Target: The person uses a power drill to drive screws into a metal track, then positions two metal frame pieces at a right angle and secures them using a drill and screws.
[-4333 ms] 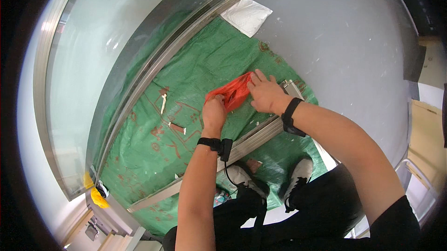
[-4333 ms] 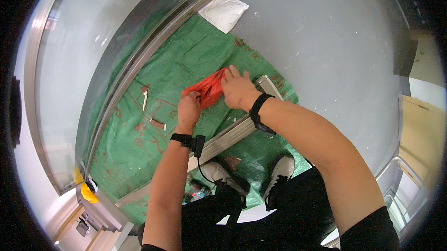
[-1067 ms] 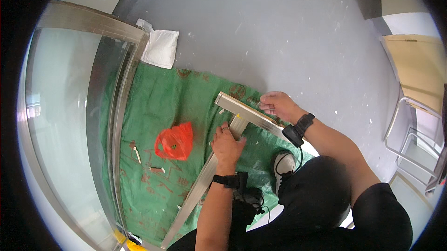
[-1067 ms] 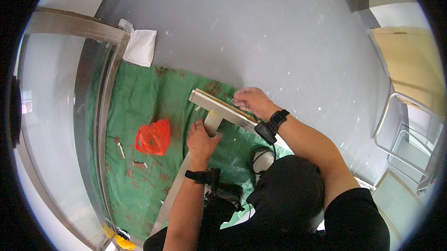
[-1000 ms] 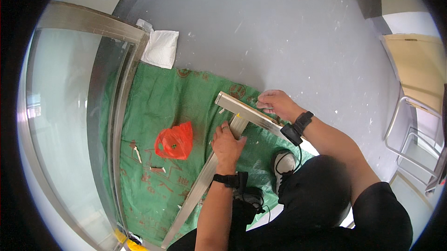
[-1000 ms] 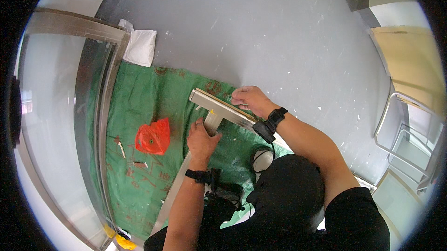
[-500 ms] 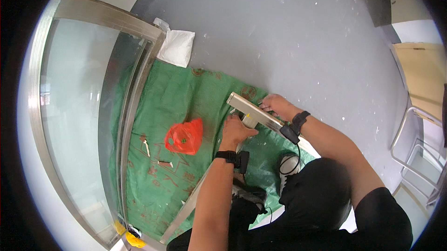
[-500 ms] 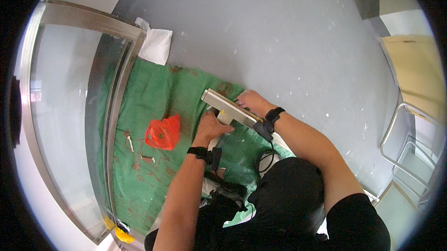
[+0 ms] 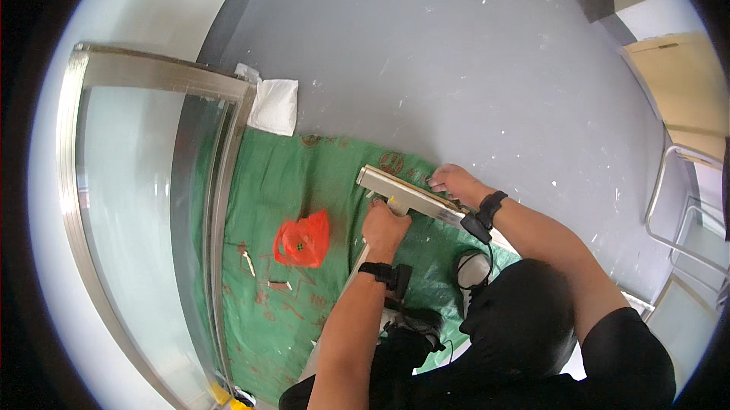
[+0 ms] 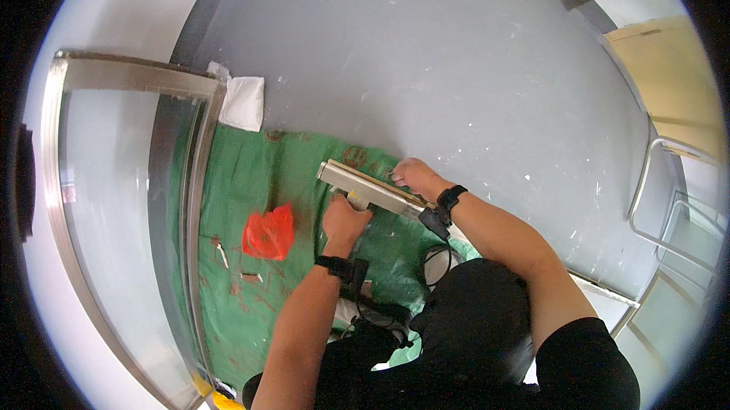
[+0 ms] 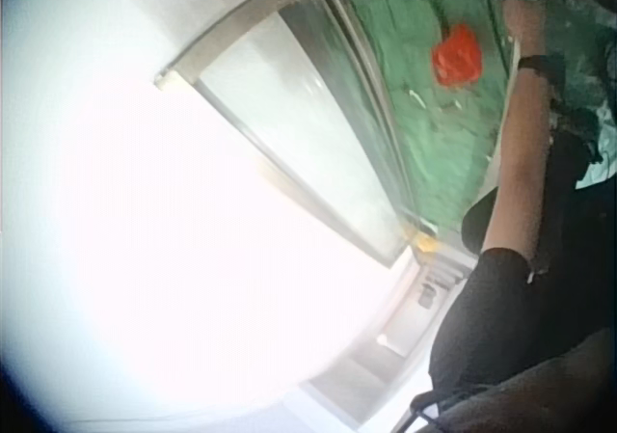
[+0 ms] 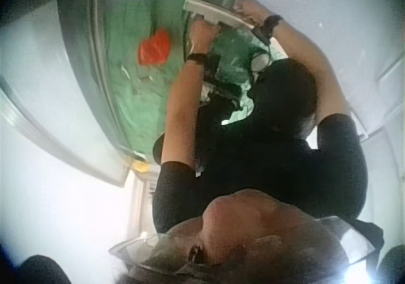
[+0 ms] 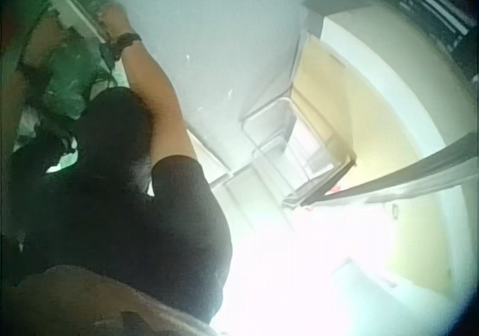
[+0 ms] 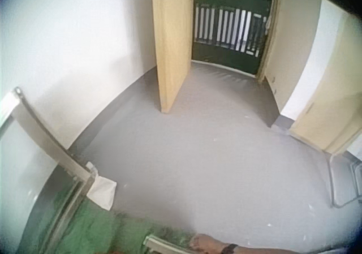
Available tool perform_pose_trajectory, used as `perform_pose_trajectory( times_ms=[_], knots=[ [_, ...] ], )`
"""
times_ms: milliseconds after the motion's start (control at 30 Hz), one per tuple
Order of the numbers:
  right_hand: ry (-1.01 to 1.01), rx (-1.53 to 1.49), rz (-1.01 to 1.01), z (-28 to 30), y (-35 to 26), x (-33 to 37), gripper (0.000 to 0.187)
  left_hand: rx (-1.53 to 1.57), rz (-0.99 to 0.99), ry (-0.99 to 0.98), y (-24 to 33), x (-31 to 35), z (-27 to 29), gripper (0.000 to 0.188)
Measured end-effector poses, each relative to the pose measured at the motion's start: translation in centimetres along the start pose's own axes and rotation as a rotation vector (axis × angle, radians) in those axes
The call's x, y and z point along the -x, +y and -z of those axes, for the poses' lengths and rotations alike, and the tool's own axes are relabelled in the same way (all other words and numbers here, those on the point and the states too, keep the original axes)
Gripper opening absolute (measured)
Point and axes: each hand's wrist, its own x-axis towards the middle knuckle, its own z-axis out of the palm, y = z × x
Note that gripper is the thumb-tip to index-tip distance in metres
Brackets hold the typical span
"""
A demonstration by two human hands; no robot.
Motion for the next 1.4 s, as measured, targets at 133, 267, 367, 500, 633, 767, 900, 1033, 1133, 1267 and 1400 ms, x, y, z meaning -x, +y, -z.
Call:
perform_pose_trajectory(
  times_ms=[133,267,367,500,633,767,900,1033,1133,1267,1400],
  knots=[
    [0.001,-0.059,0.056,0.4,0.4,-0.1,0.021,0.037,0.045,-0.023,0.6,0.7,1.0,0.054],
    [-0.165,-0.134,0.045,0.3,-0.3,0.3,0.023,0.035,-0.119,0.187,1.3,2.2,1.8,0.055],
    [-0.211,-0.117,0.105,-0.5,-1.9,1.9,0.024,0.091,-0.09,0.079,1.7,4.1,5.1,0.055],
    [-0.264,-0.211,0.064,-0.6,-3.8,6.5,0.022,0.192,-0.113,-0.05,2.8,6.0,7.8,0.056],
    [-0.258,-0.004,0.086,-1.6,-7.4,11.1,0.016,0.277,-0.217,-0.146,3.4,8.2,11.5,0.067],
    [-0.236,0.171,0.47,-2.7,-8.7,13.6,0.023,0.268,-0.197,-0.062,6.5,10.8,15.1,0.045],
    [-0.228,0.228,0.655,-3.8,-11.2,16.4,0.018,0.326,-0.272,-0.081,5.2,11.8,15.5,0.044],
    [-0.27,0.193,0.746,-4.5,-11.5,16.0,0.014,0.453,-0.068,-0.133,4.3,13.7,16.4,0.042],
    [-0.312,0.139,0.827,-5.2,-10.8,15.6,0.013,0.413,-0.089,-0.088,4.2,14.8,16.8,0.039],
    [-0.339,0.055,0.878,-5.5,-11.0,16.9,0.013,0.373,-0.085,-0.063,3.8,16.2,16.7,0.041],
    [-0.34,0.093,0.875,-5.6,-10.8,17.4,0.011,0.376,-0.07,-0.103,3.1,17.1,17.2,0.055]
  ],
)
